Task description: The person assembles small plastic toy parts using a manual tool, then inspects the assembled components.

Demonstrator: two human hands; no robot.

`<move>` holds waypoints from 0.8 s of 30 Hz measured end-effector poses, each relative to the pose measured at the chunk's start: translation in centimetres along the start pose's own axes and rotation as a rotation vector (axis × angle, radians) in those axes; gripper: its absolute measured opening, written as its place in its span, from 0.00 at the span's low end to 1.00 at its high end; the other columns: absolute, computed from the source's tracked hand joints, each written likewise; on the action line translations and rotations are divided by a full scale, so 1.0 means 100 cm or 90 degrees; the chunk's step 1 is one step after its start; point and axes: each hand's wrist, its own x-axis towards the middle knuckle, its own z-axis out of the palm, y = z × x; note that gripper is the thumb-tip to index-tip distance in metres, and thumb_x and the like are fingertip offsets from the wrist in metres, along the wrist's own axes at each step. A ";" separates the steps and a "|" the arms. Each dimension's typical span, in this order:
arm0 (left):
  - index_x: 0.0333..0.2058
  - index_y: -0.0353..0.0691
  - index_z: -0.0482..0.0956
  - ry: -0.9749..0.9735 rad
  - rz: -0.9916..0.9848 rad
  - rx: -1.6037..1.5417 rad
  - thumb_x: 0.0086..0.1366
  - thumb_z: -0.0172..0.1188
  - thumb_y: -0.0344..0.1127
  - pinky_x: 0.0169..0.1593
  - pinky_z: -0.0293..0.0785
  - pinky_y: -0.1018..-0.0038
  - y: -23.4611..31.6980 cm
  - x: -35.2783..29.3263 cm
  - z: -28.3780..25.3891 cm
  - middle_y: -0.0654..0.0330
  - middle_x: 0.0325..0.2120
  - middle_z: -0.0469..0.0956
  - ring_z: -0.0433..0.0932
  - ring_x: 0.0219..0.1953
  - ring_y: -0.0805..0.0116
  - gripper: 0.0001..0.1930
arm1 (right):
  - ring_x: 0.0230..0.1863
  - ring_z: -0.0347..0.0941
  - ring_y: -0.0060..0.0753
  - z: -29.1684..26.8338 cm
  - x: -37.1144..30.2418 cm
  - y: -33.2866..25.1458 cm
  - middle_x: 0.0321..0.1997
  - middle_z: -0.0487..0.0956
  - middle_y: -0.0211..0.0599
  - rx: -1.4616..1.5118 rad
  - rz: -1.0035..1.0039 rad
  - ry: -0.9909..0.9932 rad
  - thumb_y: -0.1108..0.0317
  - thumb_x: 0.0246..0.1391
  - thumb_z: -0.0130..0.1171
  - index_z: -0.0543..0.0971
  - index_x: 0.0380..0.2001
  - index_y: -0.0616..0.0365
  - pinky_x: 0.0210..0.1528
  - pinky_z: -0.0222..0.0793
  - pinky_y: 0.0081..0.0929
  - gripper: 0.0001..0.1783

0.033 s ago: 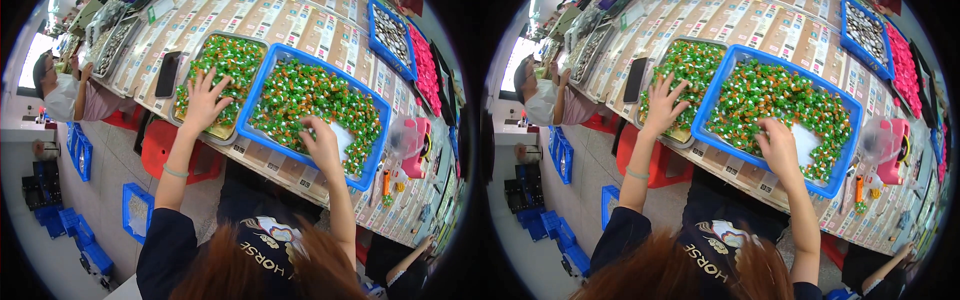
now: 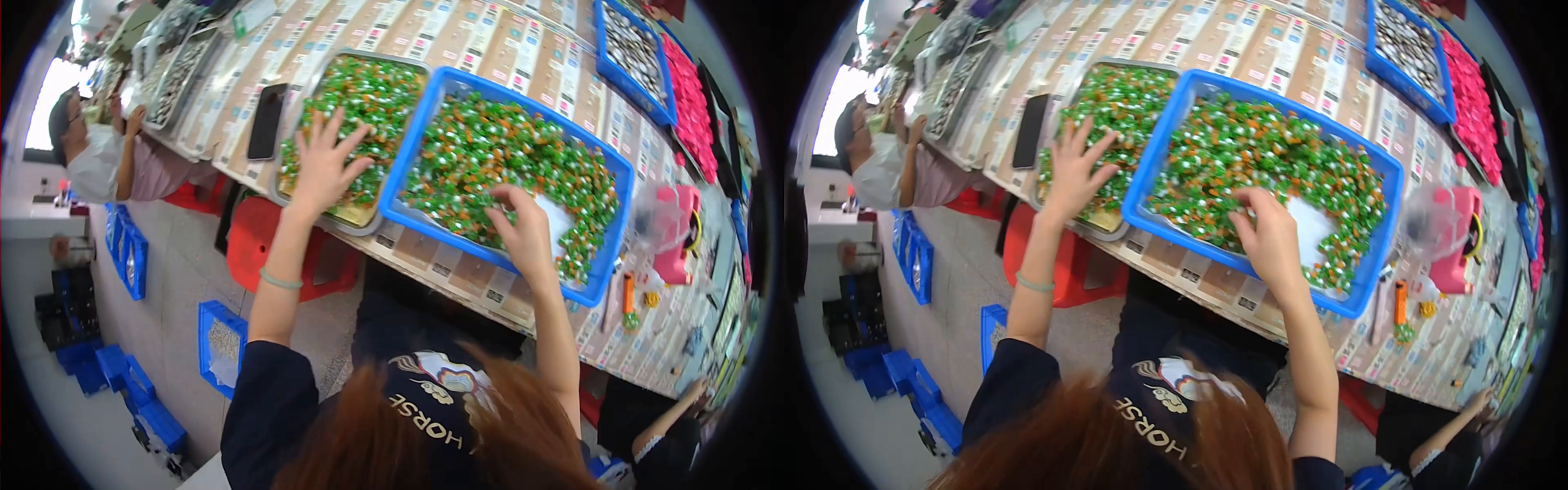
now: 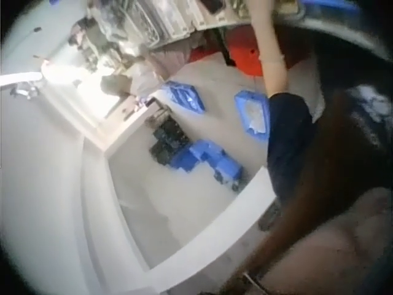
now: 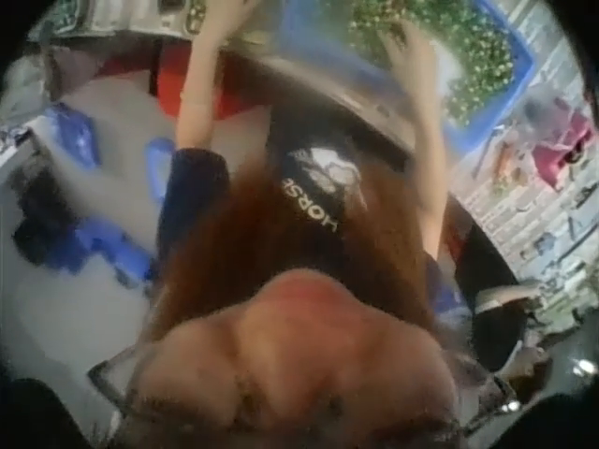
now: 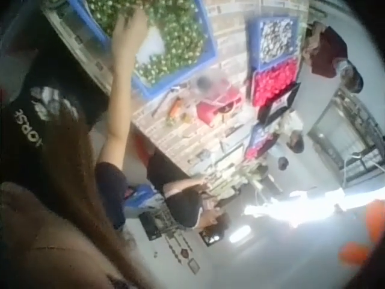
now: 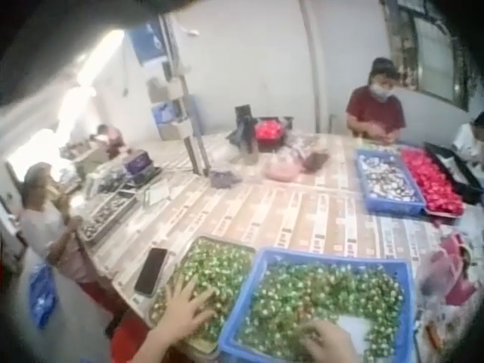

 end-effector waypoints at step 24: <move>0.39 0.35 0.72 -0.200 -0.143 -1.156 0.50 0.56 0.23 0.35 0.66 0.84 0.224 -0.025 0.003 0.64 0.32 0.70 0.67 0.33 0.79 0.15 | 0.38 0.68 0.33 -0.026 -0.074 0.023 0.37 0.71 0.43 0.262 -0.113 0.281 0.82 0.35 0.58 0.65 0.41 0.61 0.39 0.64 0.28 0.25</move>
